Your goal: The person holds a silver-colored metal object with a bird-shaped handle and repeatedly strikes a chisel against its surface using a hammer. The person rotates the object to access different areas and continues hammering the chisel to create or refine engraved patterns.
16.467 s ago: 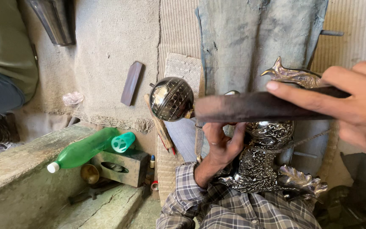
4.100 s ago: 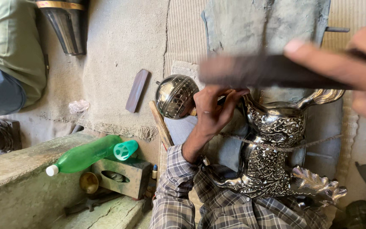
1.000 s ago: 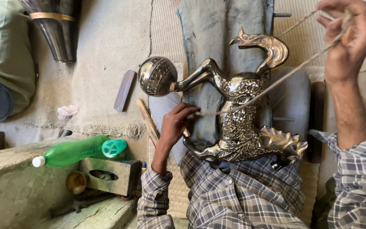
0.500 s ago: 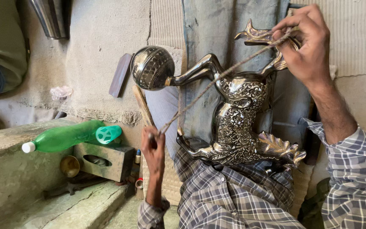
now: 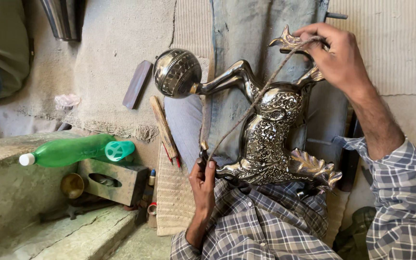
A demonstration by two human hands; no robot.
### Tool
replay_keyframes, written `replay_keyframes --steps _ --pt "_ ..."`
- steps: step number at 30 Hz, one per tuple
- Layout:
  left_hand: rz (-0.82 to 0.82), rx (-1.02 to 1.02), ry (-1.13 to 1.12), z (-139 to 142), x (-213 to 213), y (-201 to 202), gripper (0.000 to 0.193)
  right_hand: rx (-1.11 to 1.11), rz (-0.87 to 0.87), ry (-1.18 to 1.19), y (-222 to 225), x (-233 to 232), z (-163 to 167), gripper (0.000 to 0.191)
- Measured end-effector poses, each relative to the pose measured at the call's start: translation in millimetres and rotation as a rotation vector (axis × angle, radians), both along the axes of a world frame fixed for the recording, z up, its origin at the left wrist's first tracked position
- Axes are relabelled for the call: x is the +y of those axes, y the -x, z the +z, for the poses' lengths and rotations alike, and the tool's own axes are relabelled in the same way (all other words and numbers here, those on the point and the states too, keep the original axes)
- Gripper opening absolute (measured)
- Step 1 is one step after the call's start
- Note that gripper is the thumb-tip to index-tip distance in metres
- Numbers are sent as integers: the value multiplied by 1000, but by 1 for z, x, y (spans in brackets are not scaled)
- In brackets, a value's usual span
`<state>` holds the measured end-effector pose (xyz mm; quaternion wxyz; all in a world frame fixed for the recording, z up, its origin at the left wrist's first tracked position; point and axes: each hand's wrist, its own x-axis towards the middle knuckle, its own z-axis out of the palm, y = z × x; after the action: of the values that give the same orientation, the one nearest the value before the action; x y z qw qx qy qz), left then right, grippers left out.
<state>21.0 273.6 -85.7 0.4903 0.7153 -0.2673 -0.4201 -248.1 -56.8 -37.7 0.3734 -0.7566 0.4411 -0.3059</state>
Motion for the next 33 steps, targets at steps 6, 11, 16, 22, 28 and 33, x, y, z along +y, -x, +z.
replay_keyframes --steps 6,11,16,22,28,33 --pt "29 -67 166 9 -15 -27 31 95 -132 -139 16 39 15 29" --pt "-87 -231 118 33 -61 -80 31 -31 -300 -377 40 97 33 39" --pt "-211 -318 187 48 -122 -109 33 35 -308 -346 62 160 21 43" --pt "-284 -339 141 39 -146 -103 37 31 -338 -524 89 230 -25 47" --pt "-304 -272 109 34 -102 -96 41 84 -342 -558 104 258 -15 43" --pt "-271 -204 60 31 -89 -96 42 747 -193 -589 102 230 11 29"
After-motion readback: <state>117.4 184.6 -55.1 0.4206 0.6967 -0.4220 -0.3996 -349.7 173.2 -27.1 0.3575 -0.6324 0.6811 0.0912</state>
